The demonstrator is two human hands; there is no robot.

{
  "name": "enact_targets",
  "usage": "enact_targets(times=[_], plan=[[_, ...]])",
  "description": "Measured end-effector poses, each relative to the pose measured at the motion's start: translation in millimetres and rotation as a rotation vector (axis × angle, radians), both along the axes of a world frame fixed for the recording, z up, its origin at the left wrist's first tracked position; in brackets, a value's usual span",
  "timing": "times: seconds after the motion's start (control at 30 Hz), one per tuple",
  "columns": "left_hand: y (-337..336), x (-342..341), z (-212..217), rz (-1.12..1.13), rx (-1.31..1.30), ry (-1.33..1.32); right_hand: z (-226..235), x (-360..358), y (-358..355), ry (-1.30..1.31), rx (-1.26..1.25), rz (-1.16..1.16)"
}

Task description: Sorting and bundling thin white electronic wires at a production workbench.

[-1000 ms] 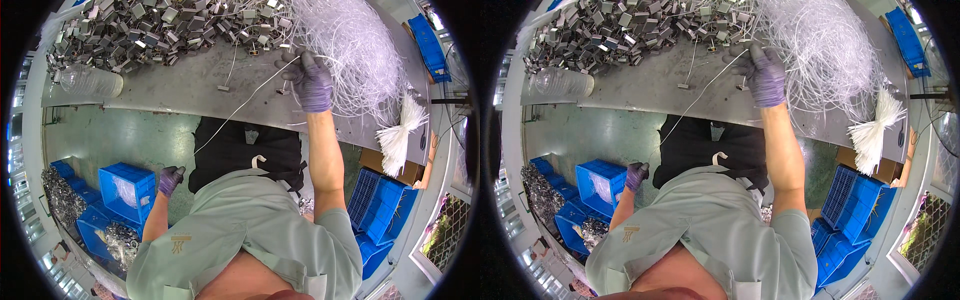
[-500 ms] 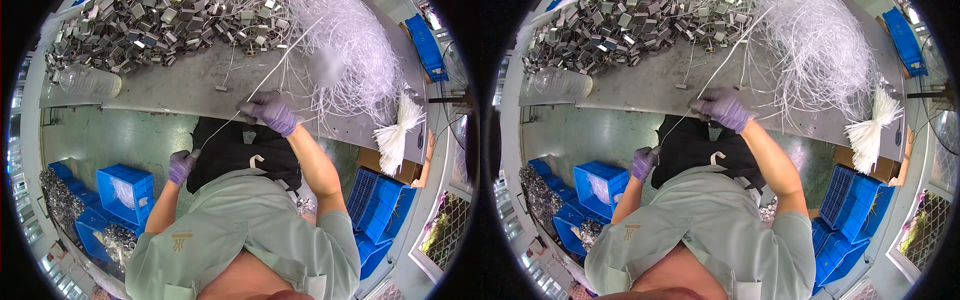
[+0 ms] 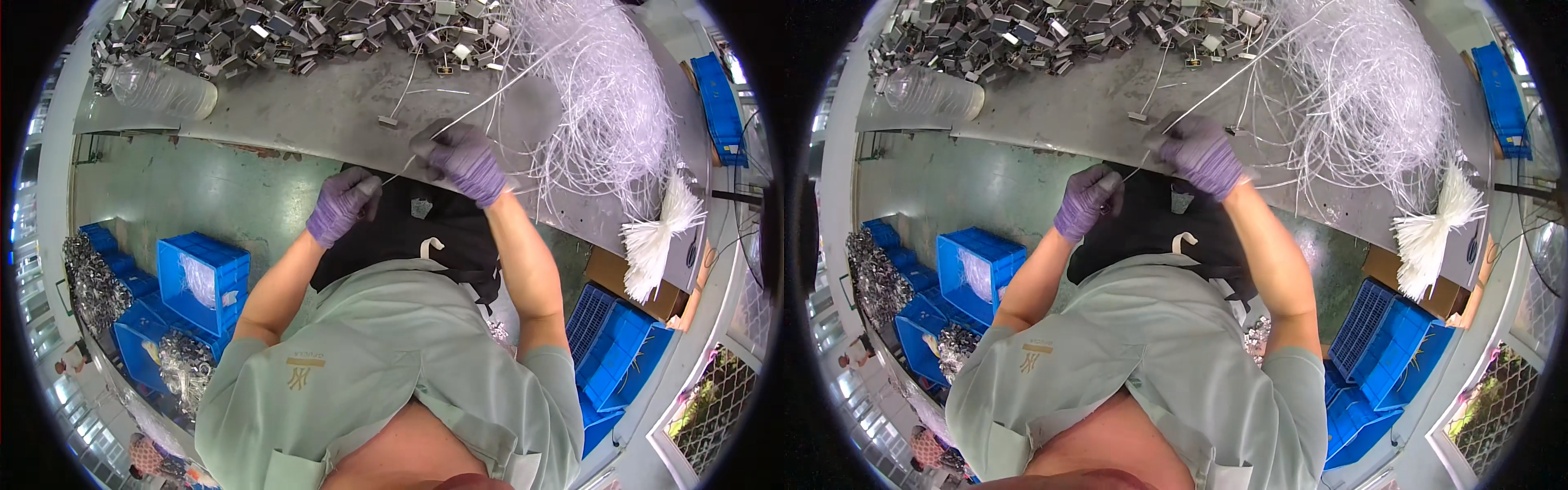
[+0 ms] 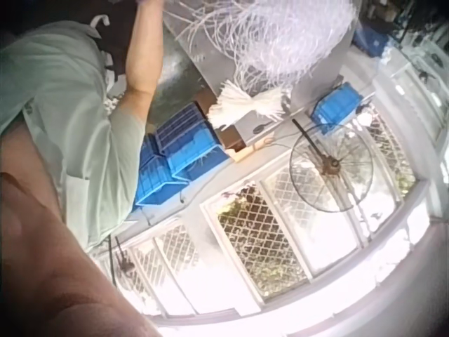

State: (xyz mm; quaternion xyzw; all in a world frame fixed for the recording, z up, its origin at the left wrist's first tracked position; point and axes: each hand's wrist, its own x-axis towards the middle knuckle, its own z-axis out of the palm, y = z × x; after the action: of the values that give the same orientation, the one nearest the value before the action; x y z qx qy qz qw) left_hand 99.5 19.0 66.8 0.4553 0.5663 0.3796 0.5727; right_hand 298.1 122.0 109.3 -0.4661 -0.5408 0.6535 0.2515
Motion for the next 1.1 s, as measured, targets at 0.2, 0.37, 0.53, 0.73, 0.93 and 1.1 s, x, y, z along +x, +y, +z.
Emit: enact_targets(times=[0.2,0.37,0.53,0.73,0.93,1.1], plan=[[27.8,10.7,6.9,0.075,0.070,-0.141,14.1,5.3,12.4,0.175,0.009,-0.086],[46.9,26.5,3.4,0.105,0.039,-0.303,13.6,3.6,9.8,0.109,0.038,-0.095],[58.9,34.9,3.9,0.097,0.078,-0.418,4.2,0.7,4.0,0.028,0.033,-0.105],[67.8,42.7,6.6,0.087,0.117,-0.325,10.8,14.4,23.3,0.006,0.217,-0.108],[65.9,51.4,12.1,0.092,0.089,-0.333,16.0,12.7,27.4,-0.011,0.276,-0.223],[69.2,54.6,7.8,0.140,0.090,-0.550,-6.0,1.6,10.2,-0.007,0.226,-0.219]])
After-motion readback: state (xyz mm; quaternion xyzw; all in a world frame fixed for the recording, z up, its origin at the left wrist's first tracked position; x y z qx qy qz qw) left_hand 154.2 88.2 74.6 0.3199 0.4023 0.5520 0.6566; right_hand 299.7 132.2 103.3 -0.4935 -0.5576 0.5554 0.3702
